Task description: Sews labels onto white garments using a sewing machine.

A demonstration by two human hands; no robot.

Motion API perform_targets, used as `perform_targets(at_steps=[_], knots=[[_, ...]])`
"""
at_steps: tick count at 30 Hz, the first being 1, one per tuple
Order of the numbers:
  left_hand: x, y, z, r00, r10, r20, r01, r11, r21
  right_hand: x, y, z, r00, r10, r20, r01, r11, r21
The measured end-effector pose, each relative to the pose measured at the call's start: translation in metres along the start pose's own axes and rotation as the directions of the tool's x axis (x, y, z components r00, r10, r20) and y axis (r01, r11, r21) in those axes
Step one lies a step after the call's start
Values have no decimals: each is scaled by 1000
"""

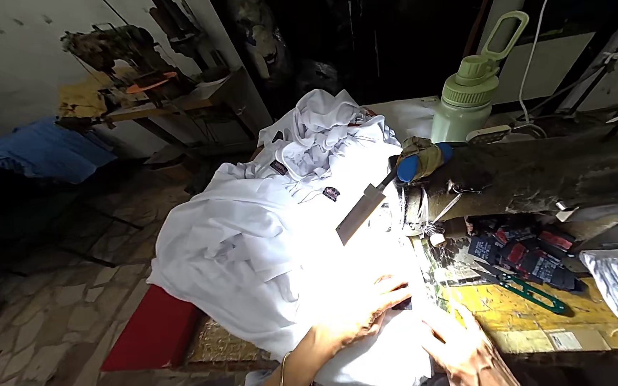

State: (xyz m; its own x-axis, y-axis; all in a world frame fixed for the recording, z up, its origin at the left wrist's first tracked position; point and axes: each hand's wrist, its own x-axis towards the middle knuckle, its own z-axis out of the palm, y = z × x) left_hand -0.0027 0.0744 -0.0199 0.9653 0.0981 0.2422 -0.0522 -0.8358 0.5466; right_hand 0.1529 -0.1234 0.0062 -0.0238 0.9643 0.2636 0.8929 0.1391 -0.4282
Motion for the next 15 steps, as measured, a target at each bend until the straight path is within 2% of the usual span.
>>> perform_targets(at_steps=[7,12,15], knots=[[21,-25,-14,1000,5,-4,-5,986,167,25,32,19,982,-40,-182,36,999,-29],[28,-25,-20,997,-80,-21,83,963,257,36,43,25,962,-10,-274,12,1000,7],[23,-27,-18,996,19,-86,1,975,222,36,46,30,958,-20,-286,11,999,-33]])
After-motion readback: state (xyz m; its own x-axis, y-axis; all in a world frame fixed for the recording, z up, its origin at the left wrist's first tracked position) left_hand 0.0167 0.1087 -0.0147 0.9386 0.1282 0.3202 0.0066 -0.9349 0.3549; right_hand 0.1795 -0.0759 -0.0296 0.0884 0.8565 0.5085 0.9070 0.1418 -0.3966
